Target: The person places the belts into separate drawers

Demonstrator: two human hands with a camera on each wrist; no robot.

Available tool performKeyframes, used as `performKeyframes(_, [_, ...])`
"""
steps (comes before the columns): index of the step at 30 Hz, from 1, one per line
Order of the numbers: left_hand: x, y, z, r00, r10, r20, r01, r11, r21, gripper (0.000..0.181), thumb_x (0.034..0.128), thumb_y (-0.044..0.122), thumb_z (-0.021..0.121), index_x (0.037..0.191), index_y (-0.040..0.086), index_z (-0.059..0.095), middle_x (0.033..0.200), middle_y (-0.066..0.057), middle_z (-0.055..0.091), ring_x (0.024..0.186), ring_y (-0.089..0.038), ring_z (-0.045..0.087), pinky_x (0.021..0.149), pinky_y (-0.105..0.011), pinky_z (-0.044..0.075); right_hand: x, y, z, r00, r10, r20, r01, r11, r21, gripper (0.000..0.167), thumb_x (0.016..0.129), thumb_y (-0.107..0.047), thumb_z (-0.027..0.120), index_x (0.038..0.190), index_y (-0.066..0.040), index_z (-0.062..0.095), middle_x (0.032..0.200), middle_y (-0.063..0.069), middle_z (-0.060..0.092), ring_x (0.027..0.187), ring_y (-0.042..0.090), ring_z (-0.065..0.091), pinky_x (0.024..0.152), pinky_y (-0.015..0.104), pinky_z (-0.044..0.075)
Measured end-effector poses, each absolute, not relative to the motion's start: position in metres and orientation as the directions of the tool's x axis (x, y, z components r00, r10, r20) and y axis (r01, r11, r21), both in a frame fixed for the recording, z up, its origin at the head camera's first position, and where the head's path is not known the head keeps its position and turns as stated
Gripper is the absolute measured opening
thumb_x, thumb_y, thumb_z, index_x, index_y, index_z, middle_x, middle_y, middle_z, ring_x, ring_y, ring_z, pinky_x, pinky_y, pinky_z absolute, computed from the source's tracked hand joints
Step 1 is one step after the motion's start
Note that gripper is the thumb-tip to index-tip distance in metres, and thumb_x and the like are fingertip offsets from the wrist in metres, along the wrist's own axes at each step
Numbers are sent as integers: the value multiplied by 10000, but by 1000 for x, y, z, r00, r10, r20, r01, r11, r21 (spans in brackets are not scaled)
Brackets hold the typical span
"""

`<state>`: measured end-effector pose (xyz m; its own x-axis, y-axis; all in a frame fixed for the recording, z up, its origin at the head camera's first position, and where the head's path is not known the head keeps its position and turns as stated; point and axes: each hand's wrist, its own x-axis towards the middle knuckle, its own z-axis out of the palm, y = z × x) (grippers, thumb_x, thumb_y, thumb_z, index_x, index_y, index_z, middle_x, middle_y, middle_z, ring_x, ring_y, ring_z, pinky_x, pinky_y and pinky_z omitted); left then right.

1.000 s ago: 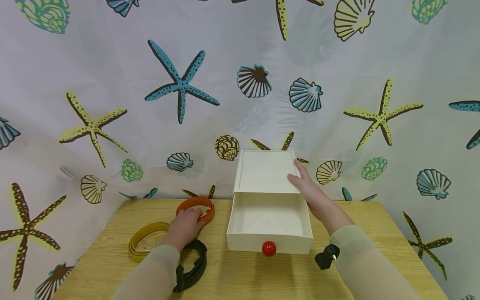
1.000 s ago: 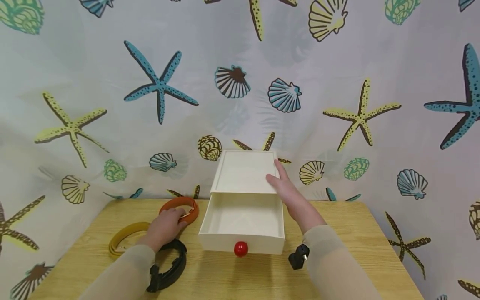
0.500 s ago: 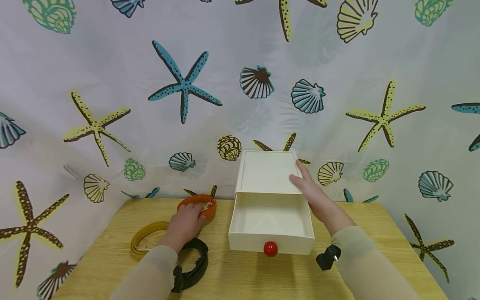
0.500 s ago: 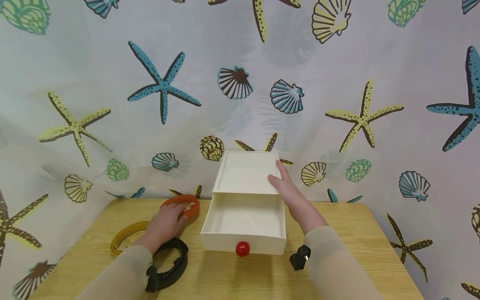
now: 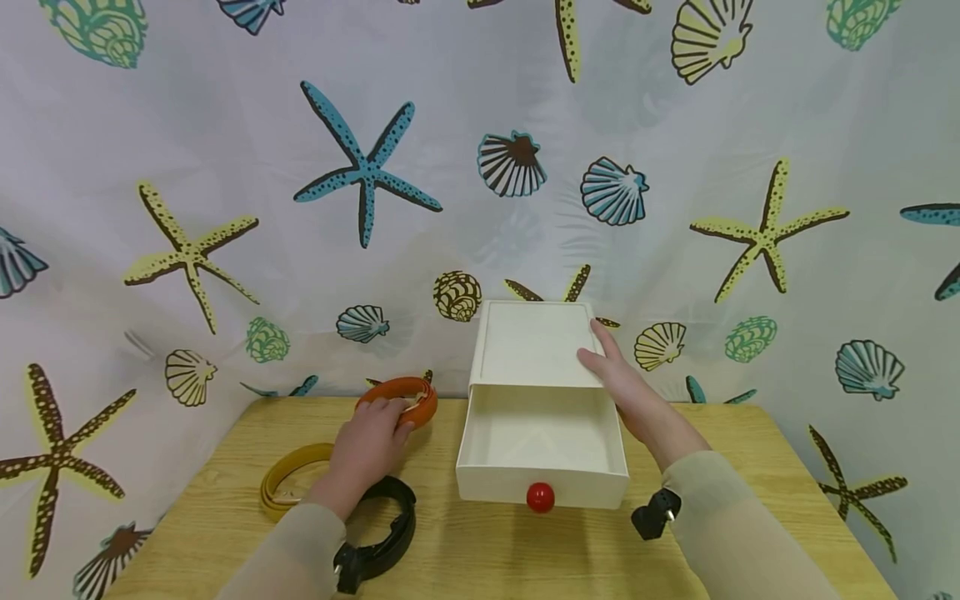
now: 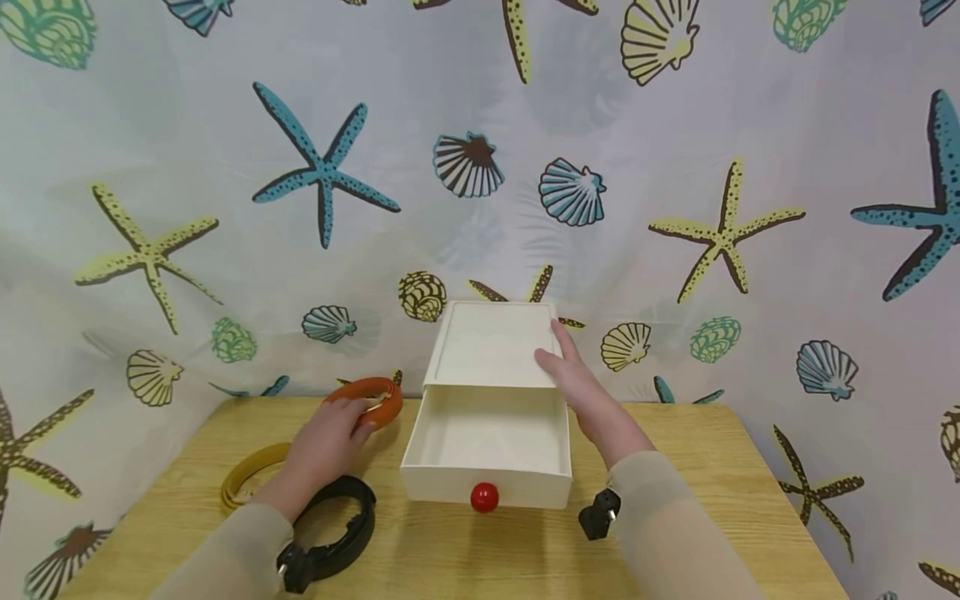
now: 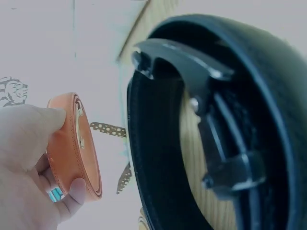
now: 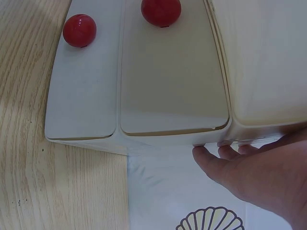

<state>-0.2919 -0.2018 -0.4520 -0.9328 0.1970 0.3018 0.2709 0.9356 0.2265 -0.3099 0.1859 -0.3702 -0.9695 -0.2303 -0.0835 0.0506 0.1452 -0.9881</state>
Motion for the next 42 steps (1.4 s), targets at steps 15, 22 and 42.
performKeyframes(15, [-270,-202,-435,-867,227,443,356,905,234,330,1060,164,776,1345,7,719,1242,-199,722,1076,-413,641,873,-592,600,-309,185,-372,-970,-229,-86,53,147,-988,753,1191,-427,422,1763,-427,-68,1835,52,-176,1677,415,-16,1286,692,200])
performKeyframes(22, [-259,-198,-423,-860,229,456,365,901,236,342,1062,168,775,1354,-2,719,1236,-198,722,1061,-404,647,855,-583,601,-309,185,-373,-970,-227,-85,51,149,-988,751,1193,-417,422,1767,-417,-62,1836,55,-174,1679,414,-26,1292,686,185])
performKeyframes(42, [-232,-192,-382,-818,236,525,402,886,229,319,1050,168,791,1331,30,732,1172,-157,725,988,-346,635,815,-535,595,-310,185,-371,-970,-229,-78,41,162,-986,762,1191,-422,421,1764,-411,-81,1833,60,-188,1678,422,-41,1292,696,163])
